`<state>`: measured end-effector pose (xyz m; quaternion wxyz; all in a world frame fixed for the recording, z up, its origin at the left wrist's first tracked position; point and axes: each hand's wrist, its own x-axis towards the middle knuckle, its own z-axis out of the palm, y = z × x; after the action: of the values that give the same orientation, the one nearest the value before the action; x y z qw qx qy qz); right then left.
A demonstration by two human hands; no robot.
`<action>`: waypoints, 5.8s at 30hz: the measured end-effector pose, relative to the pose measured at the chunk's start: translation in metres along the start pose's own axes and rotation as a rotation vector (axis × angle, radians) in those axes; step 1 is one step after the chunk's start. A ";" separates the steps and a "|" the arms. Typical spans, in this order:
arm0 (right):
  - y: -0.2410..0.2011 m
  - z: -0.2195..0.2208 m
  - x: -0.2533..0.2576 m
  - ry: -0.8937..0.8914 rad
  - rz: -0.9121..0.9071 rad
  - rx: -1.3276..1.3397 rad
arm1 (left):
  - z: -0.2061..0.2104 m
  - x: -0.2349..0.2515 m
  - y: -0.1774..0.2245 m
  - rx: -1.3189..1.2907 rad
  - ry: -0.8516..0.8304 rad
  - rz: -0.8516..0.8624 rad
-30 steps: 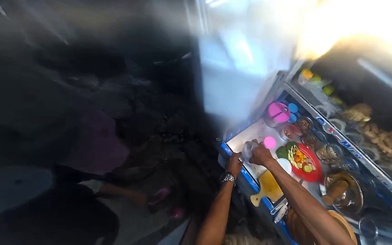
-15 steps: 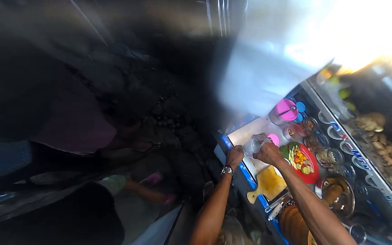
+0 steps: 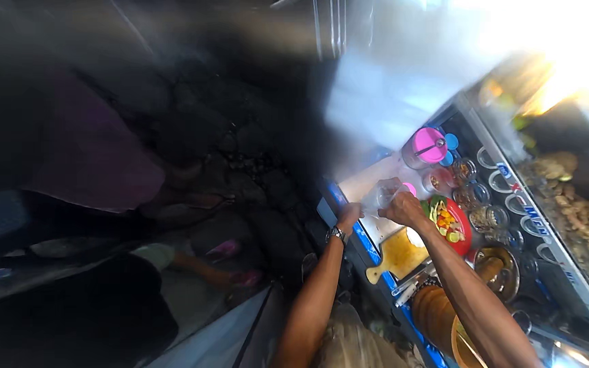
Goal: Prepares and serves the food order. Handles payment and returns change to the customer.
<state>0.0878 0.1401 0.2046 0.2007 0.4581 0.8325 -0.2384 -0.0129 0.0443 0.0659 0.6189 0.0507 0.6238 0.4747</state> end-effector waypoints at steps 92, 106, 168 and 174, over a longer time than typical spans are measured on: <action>0.041 0.050 -0.031 0.666 -0.088 1.343 | 0.026 -0.039 0.087 0.776 -0.298 0.777; 0.047 0.039 -0.021 0.541 -0.236 1.120 | 0.029 -0.034 0.107 1.116 -0.384 0.844; 0.059 0.002 -0.001 0.225 -0.065 1.149 | -0.002 -0.025 0.036 0.933 0.142 1.365; 0.064 0.018 0.008 0.369 0.090 0.982 | -0.022 -0.035 0.005 0.798 0.131 1.128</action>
<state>0.1406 0.1645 0.1719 -0.1773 0.5679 0.6238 -0.5069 -0.0257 0.0122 0.0900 0.1729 0.5619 0.6652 0.4603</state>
